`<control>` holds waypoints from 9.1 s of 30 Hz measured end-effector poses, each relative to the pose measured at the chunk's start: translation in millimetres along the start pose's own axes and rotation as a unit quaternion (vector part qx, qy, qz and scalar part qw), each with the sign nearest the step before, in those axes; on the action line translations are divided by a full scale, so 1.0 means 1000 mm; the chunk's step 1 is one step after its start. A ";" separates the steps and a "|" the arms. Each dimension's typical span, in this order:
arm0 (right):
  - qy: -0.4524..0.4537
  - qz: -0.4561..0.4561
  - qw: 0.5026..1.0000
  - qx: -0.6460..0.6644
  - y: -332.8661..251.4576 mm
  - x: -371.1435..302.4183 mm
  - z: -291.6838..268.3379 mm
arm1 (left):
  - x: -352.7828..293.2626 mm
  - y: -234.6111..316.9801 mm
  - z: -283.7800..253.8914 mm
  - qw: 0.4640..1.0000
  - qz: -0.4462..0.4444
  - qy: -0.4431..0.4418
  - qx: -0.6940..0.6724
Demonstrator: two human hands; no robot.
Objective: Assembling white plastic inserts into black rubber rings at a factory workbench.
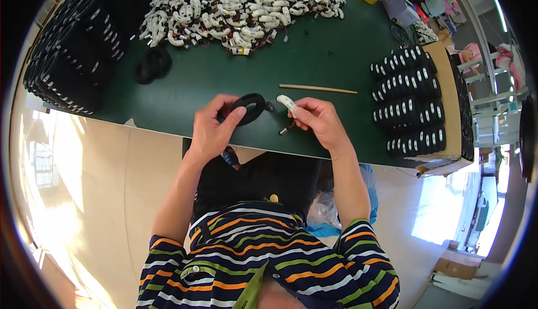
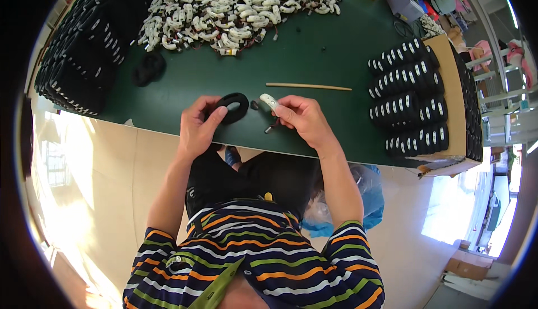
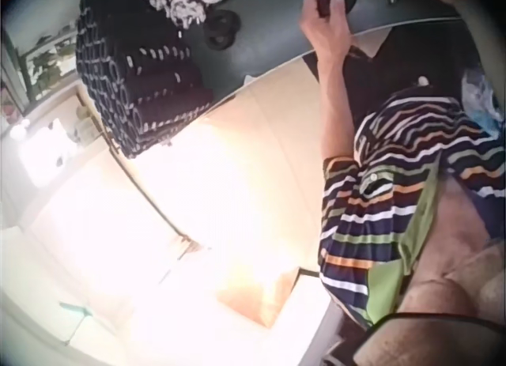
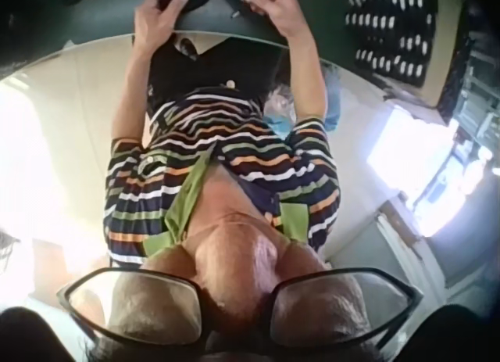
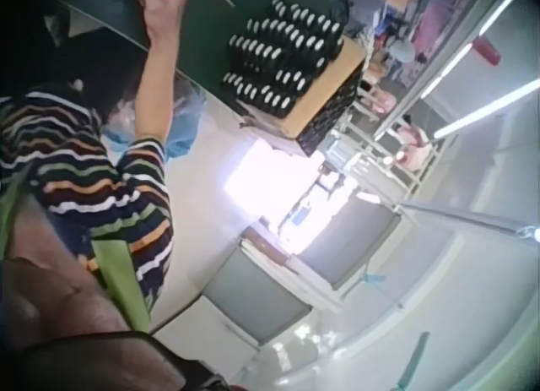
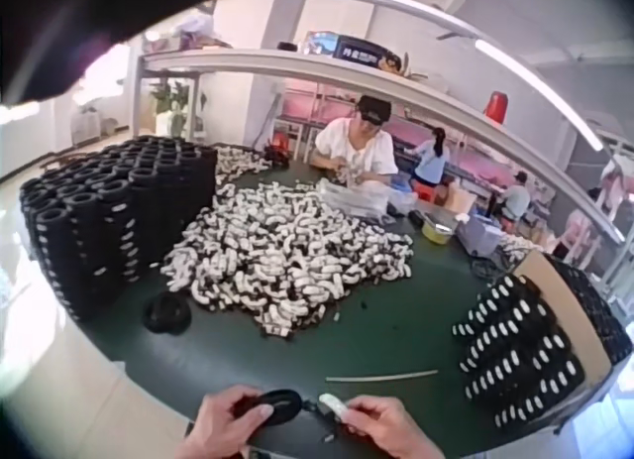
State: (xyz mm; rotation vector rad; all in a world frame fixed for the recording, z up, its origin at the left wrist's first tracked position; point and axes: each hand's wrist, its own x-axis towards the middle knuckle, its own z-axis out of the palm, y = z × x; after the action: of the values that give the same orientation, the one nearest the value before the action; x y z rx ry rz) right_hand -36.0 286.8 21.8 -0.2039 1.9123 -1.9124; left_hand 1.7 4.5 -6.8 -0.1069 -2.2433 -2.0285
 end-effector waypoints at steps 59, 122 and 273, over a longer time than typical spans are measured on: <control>0.029 -0.380 0.781 -0.494 -0.029 -0.006 0.033 | 0.014 0.030 0.013 0.974 0.102 -0.175 0.099; 0.008 -0.049 0.995 -0.083 -0.027 -0.004 0.056 | -0.016 0.037 0.033 0.985 0.020 -0.112 0.132; 0.024 -0.244 0.900 -0.360 -0.008 0.024 0.064 | -0.001 0.008 -0.004 0.956 0.126 0.022 0.263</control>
State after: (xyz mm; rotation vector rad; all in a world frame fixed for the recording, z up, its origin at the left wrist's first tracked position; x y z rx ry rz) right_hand -33.6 218.1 27.1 -0.9355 2.7211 -1.3532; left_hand 3.9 1.6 1.2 -0.2768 -2.5007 -1.2508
